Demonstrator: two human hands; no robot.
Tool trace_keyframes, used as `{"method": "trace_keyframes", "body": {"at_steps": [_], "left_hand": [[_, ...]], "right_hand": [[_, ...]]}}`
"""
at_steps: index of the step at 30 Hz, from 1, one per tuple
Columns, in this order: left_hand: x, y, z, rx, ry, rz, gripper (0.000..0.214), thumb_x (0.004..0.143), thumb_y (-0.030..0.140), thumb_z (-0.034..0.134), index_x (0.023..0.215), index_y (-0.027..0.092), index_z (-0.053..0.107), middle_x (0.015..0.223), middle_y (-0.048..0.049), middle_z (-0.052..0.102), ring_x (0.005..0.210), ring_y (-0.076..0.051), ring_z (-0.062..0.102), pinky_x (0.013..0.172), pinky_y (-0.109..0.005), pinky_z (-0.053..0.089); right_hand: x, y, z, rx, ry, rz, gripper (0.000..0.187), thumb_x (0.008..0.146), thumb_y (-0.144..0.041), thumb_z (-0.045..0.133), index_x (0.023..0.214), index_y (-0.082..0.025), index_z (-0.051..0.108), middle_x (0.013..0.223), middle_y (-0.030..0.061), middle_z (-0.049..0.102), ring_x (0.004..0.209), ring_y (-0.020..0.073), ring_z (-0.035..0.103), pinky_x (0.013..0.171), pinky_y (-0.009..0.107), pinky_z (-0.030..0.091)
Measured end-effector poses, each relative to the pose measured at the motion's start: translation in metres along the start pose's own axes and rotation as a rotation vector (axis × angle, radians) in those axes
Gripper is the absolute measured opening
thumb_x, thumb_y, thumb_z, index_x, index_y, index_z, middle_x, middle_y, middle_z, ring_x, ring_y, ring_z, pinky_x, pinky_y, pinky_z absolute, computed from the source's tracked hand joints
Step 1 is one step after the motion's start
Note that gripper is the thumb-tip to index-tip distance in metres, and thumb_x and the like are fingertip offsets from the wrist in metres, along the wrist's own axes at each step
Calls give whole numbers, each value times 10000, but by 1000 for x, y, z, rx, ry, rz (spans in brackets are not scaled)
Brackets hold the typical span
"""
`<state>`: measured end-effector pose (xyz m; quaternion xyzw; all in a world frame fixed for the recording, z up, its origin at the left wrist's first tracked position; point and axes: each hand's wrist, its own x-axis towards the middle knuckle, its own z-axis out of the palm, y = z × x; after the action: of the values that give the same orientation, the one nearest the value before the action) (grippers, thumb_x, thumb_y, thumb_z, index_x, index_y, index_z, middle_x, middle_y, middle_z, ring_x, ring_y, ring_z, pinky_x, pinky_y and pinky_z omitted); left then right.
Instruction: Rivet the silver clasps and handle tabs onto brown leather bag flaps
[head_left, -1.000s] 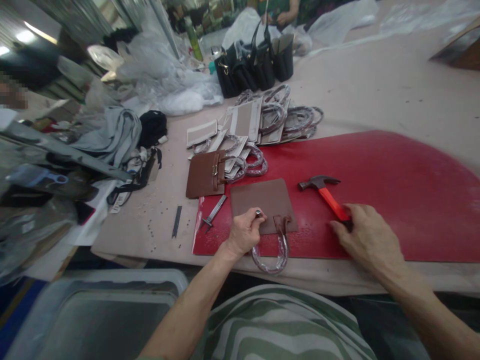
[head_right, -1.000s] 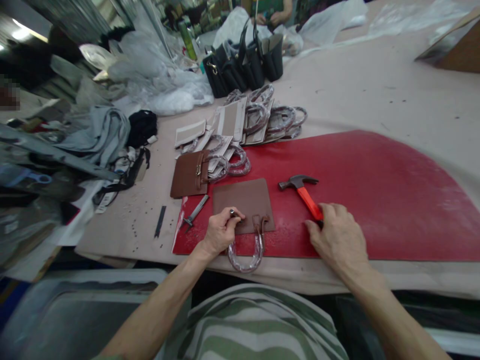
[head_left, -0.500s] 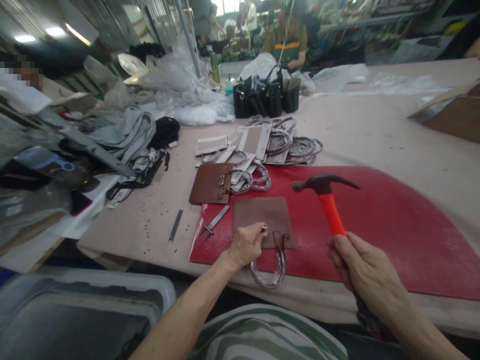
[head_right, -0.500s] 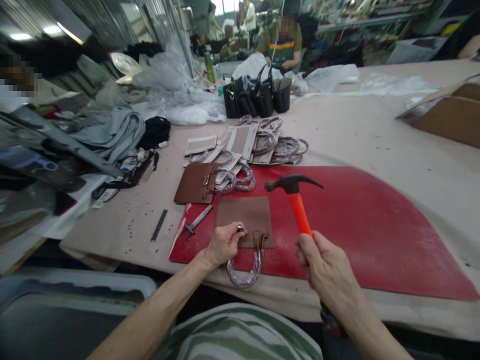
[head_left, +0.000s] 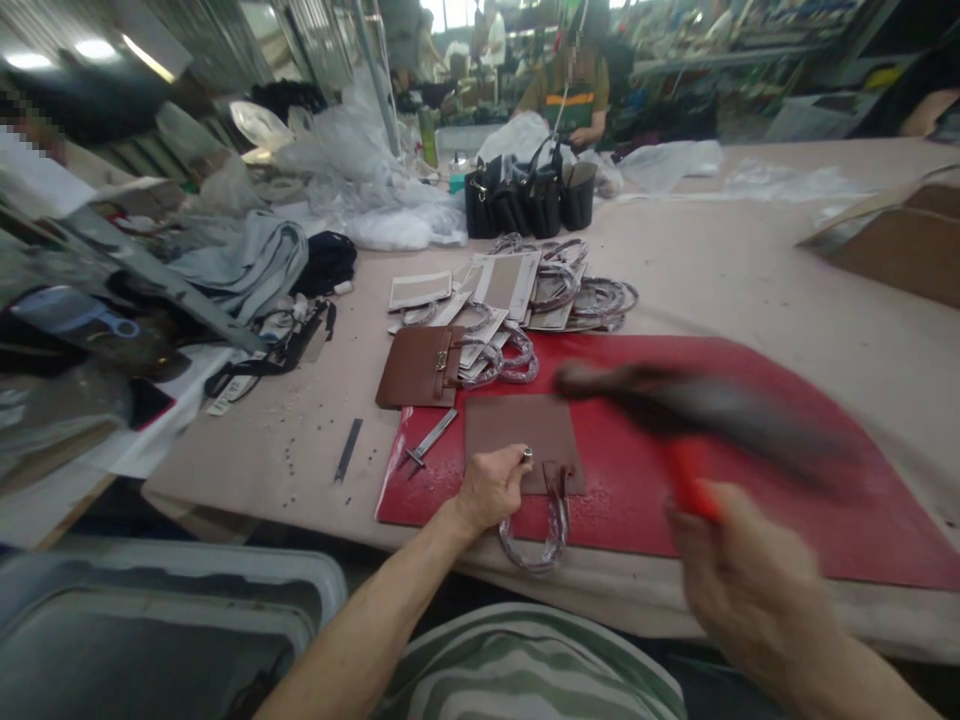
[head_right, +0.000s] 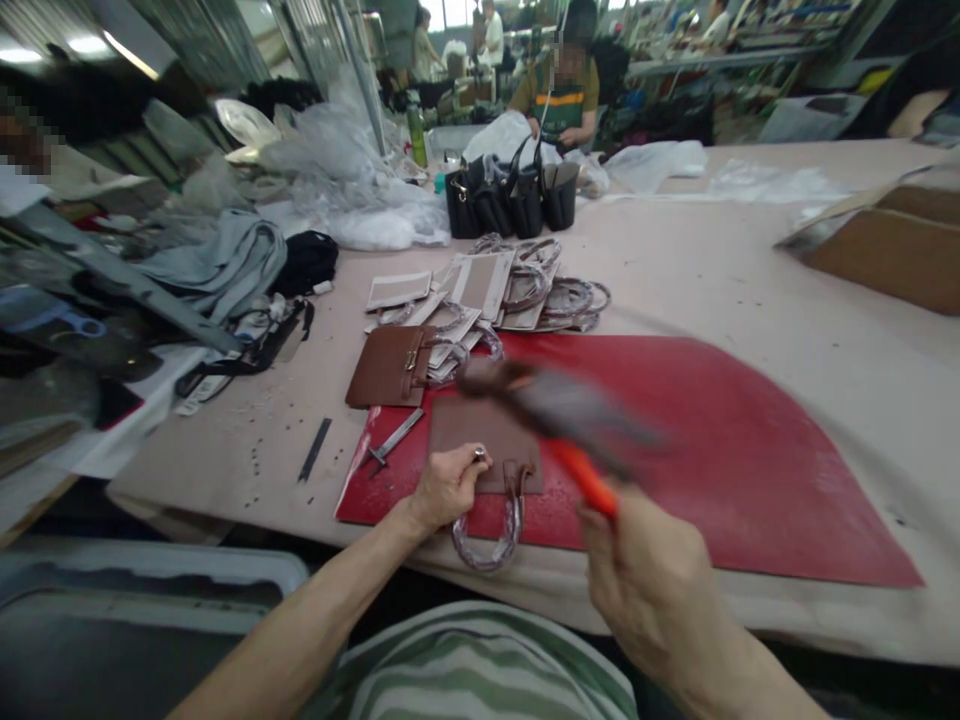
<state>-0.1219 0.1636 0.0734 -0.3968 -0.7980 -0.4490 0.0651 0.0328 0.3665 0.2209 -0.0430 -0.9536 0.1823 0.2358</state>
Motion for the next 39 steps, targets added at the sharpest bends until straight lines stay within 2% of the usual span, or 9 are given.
{"method": "trace_keyframes", "body": {"at_steps": [4, 11, 15, 20, 25, 29, 31, 33, 39], "left_hand": [[1, 2, 0, 12, -1, -2, 140, 946, 169, 499, 965, 200, 635, 786, -55, 714, 714, -195, 712, 654, -264, 539], [0, 2, 1, 28, 18, 16, 127, 958, 183, 492, 942, 201, 617, 824, -60, 722, 737, -187, 716, 680, -261, 544], [0, 5, -1, -1, 30, -12, 109, 958, 185, 512, 955, 197, 620, 856, -64, 730, 748, -185, 717, 701, -267, 551], [-1, 8, -5, -47, -6, -63, 114, 973, 209, 524, 979, 196, 637, 912, -75, 740, 836, -197, 723, 777, -293, 564], [-5, 7, -3, -66, -34, -104, 152, 962, 264, 538, 950, 205, 678, 927, -83, 751, 857, -197, 729, 815, -306, 585], [1, 11, -6, -353, 232, -364, 225, 974, 378, 537, 921, 188, 646, 855, -59, 738, 784, -179, 734, 750, -299, 614], [7, 13, -17, -481, 418, -509, 252, 961, 418, 558, 920, 175, 612, 832, -48, 728, 754, -172, 734, 701, -288, 618], [11, 10, -35, -455, 468, -549, 253, 918, 418, 616, 900, 165, 608, 814, -42, 725, 732, -165, 727, 701, -278, 611], [-2, -37, -117, 138, 454, -696, 273, 864, 414, 591, 877, 152, 664, 720, -31, 708, 638, -166, 672, 655, -255, 548]], "right_hand": [[-13, 22, 19, -28, -149, -133, 331, 1014, -442, 391, 746, -260, 458, 481, -36, 455, 368, 144, 396, 453, 318, 190], [-18, 86, 42, 246, -375, 437, 452, 957, -575, 342, 651, -258, 444, 502, -4, 482, 442, 166, 453, 450, 282, 343], [-19, 107, 63, -86, -263, 417, 347, 941, -454, 367, 751, -223, 543, 663, 81, 597, 561, 229, 539, 502, 327, 386], [-8, 69, 95, -148, -53, 59, 364, 981, -376, 435, 1182, -125, 605, 1225, 214, 616, 1069, 329, 596, 823, 449, 498], [-6, 19, 140, 0, -146, -53, 400, 915, -350, 593, 1264, -157, 597, 1378, 184, 552, 1255, 352, 495, 1041, 527, 414], [-11, 12, 150, -22, -176, -57, 480, 888, -340, 634, 1337, -178, 577, 1438, 165, 519, 1318, 373, 431, 1103, 559, 349], [-11, 15, 148, -13, -192, -53, 486, 897, -345, 632, 1347, -170, 575, 1440, 164, 518, 1323, 369, 429, 1112, 554, 344], [-11, 16, 146, -4, -205, -50, 487, 899, -344, 635, 1347, -164, 577, 1445, 165, 514, 1331, 369, 423, 1122, 553, 337], [-9, 15, 146, 9, -205, -35, 488, 891, -341, 643, 1338, -156, 580, 1445, 166, 511, 1330, 373, 416, 1124, 559, 337]]}}
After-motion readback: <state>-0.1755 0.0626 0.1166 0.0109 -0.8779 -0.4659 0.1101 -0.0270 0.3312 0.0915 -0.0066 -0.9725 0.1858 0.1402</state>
